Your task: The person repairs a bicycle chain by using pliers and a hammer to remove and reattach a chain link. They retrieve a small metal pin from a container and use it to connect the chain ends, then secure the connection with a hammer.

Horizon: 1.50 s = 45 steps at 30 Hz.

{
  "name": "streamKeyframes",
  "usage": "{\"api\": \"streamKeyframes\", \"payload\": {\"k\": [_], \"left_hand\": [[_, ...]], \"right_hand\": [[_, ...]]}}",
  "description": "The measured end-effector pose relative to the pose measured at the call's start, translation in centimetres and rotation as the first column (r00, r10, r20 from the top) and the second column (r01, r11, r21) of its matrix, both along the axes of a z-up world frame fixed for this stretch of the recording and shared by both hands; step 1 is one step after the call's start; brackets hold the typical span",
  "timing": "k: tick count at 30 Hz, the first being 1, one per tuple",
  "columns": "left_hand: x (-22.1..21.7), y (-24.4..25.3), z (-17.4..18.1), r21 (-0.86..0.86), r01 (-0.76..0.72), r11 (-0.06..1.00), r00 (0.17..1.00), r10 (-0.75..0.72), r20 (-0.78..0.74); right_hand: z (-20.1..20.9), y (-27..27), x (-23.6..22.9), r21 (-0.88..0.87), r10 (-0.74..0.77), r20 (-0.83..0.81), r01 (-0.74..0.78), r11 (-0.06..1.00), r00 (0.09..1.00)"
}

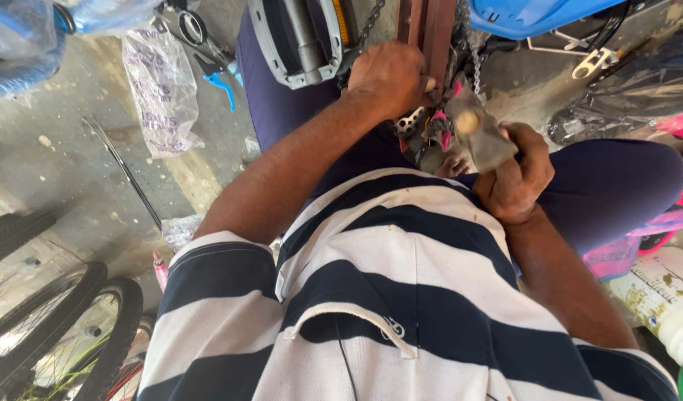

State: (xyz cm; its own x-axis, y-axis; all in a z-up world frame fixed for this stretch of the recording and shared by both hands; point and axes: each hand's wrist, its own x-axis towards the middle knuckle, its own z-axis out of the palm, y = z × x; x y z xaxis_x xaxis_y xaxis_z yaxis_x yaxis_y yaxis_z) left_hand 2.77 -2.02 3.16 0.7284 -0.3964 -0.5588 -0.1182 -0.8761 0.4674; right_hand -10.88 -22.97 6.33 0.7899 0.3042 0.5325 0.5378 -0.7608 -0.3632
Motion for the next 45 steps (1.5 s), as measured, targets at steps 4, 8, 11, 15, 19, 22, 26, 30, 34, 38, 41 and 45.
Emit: {"api": "streamKeyframes", "payload": {"k": [4,8,11,15,19,22,26,30,34,38,41,45], "left_hand": [[-0.7,0.2,-0.7,-0.044,-0.012,0.999,0.997,0.015,0.073],[-0.1,0.7,-1.2,-0.111,-0.02,0.994,0.987,0.037,0.153],[-0.2,0.7,-1.2,-0.105,0.013,0.994,0.998,-0.007,0.055],[0.1,0.7,-0.6,-0.109,-0.041,0.993,0.999,0.04,-0.016],[0.2,0.9,0.2,-0.126,-0.033,0.991,0.999,0.036,0.027],[0.1,0.9,0.3,-0.103,-0.023,0.994,0.999,0.025,0.023],[0.5,0.6,0.2,-0.099,-0.009,0.995,1.0,0.011,0.02],[0.1,0.8,-0.3,-0.106,-0.028,0.994,1.0,0.026,-0.017],[-0.7,1.2,-1.0,-0.253,-0.028,0.967,0.995,0.051,0.086],[-1.4,1.7,-1.9,-0.385,0.032,0.922,0.959,0.08,0.272],[-1.5,1.9,-2.5,-0.429,0.012,0.903,0.964,0.105,0.246],[-1.3,1.9,-3.0,-0.454,-0.051,0.89,0.981,0.13,0.146]], "right_hand": [[-0.5,0.3,-0.6,-0.267,-0.064,-0.176,0.015,0.963,0.982],[-0.1,0.1,-0.6,-0.073,-0.127,-0.189,0.116,0.991,0.974],[0.2,-0.6,-0.9,0.066,-0.148,-0.269,0.172,0.983,0.952],[-2.2,-1.2,0.9,0.105,-0.236,-0.42,0.305,0.946,0.876],[-5.5,-0.6,2.4,0.417,-0.096,-0.641,0.451,0.789,0.761],[-7.2,0.3,3.2,0.435,-0.1,-0.634,0.461,0.773,0.767],[-7.7,1.5,4.8,0.382,-0.124,-0.567,0.394,0.836,0.814],[-6.9,2.6,5.3,0.414,-0.047,-0.526,0.304,0.858,0.849],[-5.3,2.7,5.4,0.377,-0.053,-0.573,0.32,0.869,0.818],[-3.9,2.5,5.1,0.351,-0.039,-0.618,0.32,0.88,0.785],[-3.2,2.4,4.9,0.295,-0.065,-0.65,0.33,0.897,0.757],[-2.9,2.3,4.7,0.275,-0.048,-0.662,0.303,0.912,0.748]]}}
